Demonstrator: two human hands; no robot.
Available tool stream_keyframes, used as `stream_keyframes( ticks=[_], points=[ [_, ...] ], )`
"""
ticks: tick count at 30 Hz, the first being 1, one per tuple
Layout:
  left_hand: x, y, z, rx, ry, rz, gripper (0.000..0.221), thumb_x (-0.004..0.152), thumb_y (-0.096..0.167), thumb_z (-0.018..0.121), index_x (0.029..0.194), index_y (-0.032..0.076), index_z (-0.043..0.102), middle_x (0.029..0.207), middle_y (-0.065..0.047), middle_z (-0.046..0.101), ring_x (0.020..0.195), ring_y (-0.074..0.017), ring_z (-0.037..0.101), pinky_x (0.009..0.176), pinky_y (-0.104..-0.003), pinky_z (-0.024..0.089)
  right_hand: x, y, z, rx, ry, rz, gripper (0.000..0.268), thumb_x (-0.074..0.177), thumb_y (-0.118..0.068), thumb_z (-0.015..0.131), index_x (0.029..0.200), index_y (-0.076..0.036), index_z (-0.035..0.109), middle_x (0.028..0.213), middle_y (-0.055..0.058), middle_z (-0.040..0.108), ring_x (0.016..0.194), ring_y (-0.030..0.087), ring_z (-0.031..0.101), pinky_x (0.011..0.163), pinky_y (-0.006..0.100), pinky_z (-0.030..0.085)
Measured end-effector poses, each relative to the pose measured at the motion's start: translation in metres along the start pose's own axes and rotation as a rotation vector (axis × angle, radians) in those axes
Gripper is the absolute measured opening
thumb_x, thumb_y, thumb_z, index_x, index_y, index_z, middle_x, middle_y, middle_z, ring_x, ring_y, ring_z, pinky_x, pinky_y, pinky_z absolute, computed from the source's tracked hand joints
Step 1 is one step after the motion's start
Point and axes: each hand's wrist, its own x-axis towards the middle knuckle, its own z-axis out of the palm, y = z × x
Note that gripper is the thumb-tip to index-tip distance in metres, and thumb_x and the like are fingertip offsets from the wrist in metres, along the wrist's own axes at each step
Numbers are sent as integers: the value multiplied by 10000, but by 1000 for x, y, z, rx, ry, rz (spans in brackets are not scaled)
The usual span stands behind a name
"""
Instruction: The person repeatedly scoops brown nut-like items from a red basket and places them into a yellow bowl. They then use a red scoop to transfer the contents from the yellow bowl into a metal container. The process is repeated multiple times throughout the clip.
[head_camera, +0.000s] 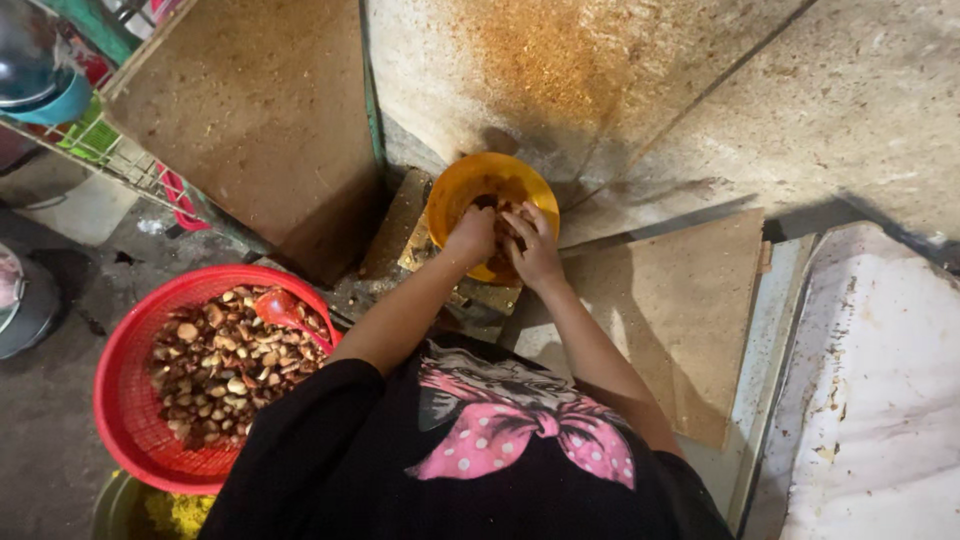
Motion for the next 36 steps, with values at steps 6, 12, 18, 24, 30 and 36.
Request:
stream_keyframes(
  ticks=[6,12,18,24,30,36],
  points=[
    [-31,5,-17,-208,30,-38,511,710,297,833,1065,6,609,960,-228,746,949,-402,714,855,-461,585,-3,-15,-22,-29,-177,-4,565,847,-65,757,1385,-198,648,1553,231,426,1334,385,542,1098,426,468],
    [-47,23,-22,-335,163,-31,773,605,392,948,1145,-26,585,1061,-265,690,1011,-453,639,907,-502,528,20,1,-25,-9,-245,-6,508,840,-110,733,1341,-135,656,1418,216,584,1307,394,565,1095,437,468],
    [-58,53,-24,-376,108,-170,865,569,360,937,1265,8,564,1208,-296,600,1112,-448,600,969,-479,517,36,31,-12,194,-272,383,534,813,-65,638,1345,-117,638,1329,192,663,1245,331,638,1069,387,501],
    [-55,61,-30,-321,164,-216,924,619,396,955,1341,10,527,1249,-367,522,1103,-485,573,954,-480,515,33,36,-13,353,-244,447,543,831,-16,554,1357,-137,608,1376,180,631,1314,322,586,1084,386,464],
    [-64,50,-36,-449,141,-181,923,647,411,918,1407,47,540,1183,-313,619,1087,-469,629,927,-492,534,36,7,-20,1,-265,191,400,839,2,627,1226,-82,676,1334,262,543,1239,428,529,1019,425,451],
    [-68,47,-30,-381,214,-125,871,690,407,915,1395,40,558,1227,-354,567,1109,-492,585,966,-495,506,55,-8,-25,6,-375,159,172,872,24,591,1011,-39,670,1204,196,601,1061,363,625,897,400,527]
  ],
)
